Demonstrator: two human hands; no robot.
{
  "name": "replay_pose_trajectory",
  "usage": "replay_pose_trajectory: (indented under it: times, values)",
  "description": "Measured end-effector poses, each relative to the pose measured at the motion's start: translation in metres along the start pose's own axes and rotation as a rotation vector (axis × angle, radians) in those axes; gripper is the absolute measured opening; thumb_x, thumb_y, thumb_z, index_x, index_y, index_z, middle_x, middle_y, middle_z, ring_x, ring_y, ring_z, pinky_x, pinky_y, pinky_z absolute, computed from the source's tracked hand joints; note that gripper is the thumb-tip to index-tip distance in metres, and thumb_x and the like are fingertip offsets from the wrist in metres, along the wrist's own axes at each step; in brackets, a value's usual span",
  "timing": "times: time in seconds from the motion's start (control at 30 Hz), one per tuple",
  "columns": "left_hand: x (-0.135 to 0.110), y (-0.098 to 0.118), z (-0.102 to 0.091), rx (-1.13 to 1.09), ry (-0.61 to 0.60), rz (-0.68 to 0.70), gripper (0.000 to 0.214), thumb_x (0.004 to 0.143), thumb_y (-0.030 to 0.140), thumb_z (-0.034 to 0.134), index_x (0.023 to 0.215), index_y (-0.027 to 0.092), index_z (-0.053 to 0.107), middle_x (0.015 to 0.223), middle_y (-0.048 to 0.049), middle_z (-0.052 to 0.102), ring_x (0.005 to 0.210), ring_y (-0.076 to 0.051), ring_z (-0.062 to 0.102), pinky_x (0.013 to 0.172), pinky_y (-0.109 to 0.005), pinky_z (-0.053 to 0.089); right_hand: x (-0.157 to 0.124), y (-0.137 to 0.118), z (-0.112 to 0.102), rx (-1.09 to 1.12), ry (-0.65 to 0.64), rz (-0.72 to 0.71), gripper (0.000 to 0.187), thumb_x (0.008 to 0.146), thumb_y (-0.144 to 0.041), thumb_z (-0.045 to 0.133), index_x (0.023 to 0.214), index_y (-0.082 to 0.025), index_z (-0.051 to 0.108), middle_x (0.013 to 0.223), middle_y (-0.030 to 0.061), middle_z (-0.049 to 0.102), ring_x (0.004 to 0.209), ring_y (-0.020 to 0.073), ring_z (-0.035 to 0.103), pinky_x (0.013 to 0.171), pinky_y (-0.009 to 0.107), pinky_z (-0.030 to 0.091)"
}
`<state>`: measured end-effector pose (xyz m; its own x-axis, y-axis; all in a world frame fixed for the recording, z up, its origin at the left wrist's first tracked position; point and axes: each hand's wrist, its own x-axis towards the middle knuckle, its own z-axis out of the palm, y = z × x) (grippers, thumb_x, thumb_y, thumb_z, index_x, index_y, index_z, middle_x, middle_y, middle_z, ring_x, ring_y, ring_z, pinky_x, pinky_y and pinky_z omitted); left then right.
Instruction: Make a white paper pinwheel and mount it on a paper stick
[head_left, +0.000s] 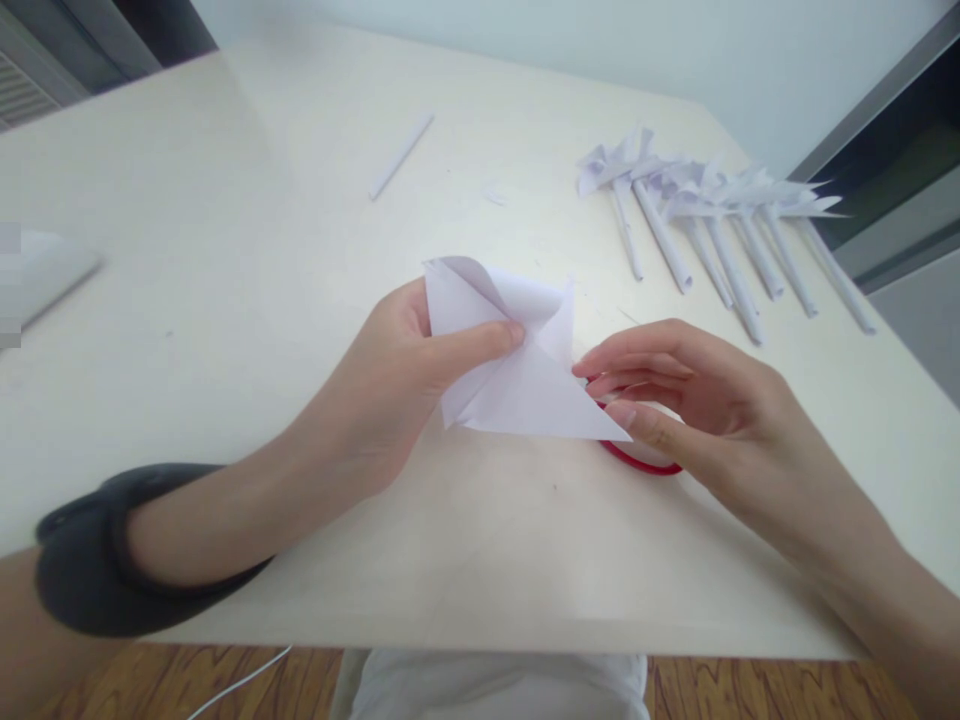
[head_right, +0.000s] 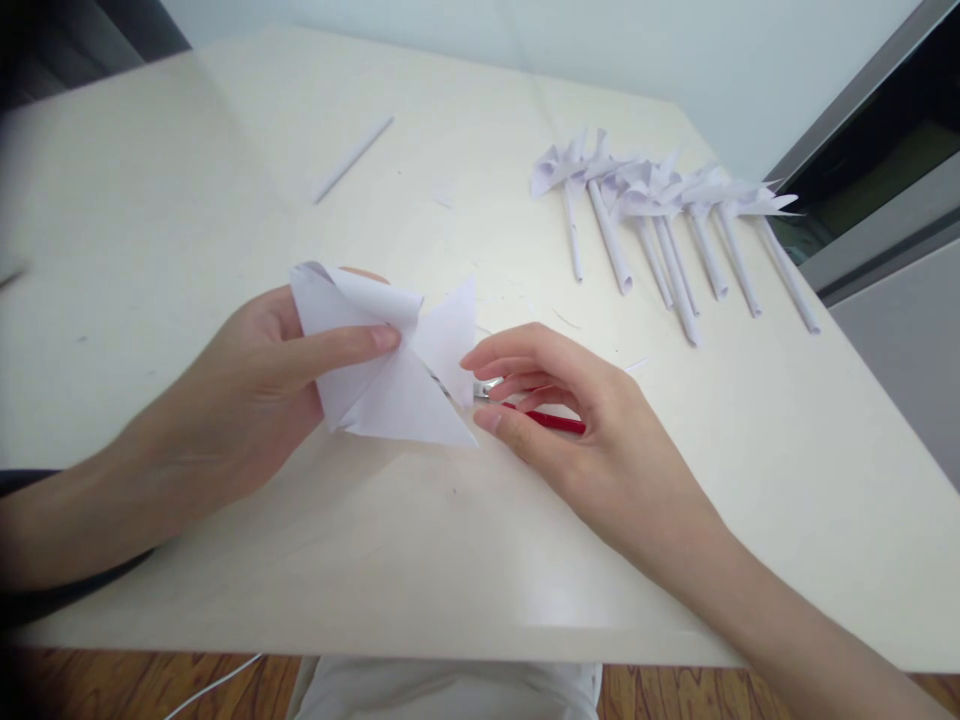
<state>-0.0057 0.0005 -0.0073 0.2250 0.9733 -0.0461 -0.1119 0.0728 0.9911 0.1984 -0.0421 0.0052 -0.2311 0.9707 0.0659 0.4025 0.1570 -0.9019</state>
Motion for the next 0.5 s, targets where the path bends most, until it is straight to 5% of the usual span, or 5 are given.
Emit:
replay_pose_trajectory:
  times: [0.23, 0.5]
  values:
    - [0.0001, -0.0001, -0.0012, -0.001, -0.011, -0.01, 0.012, 0.081, 0.022, 0.066, 0.092, 0.022, 0.069, 0.084, 0.0016, 0.071, 0.08, -0.017, 0.067, 0.061, -0.019, 0.051, 0.0006, -0.0008, -0.0007, 0.032, 0.024, 0.007, 0.03, 0.082, -0.005, 0.062, 0.095, -0.03, 0.071, 0.084, -0.006, 0.065, 0.075, 0.0059, 0.061, 0.061, 0.01, 0.05]
    - [0.0, -0.0004, -0.0032, -0.034, -0.036, -0.075, 0.014, 0.08, 0.023, 0.067, 0.093, 0.024, 0.068, 0.085, 0.0018, 0.07, 0.076, -0.015, 0.065, 0.06, -0.017, 0.051, -0.0007, -0.0009, -0.0032, 0.042, 0.046, 0.013, 0.027, 0.084, -0.007, 0.062, 0.091, -0.032, 0.072, 0.081, -0.0064, 0.067, 0.07, 0.0064, 0.059, 0.059, 0.014, 0.046]
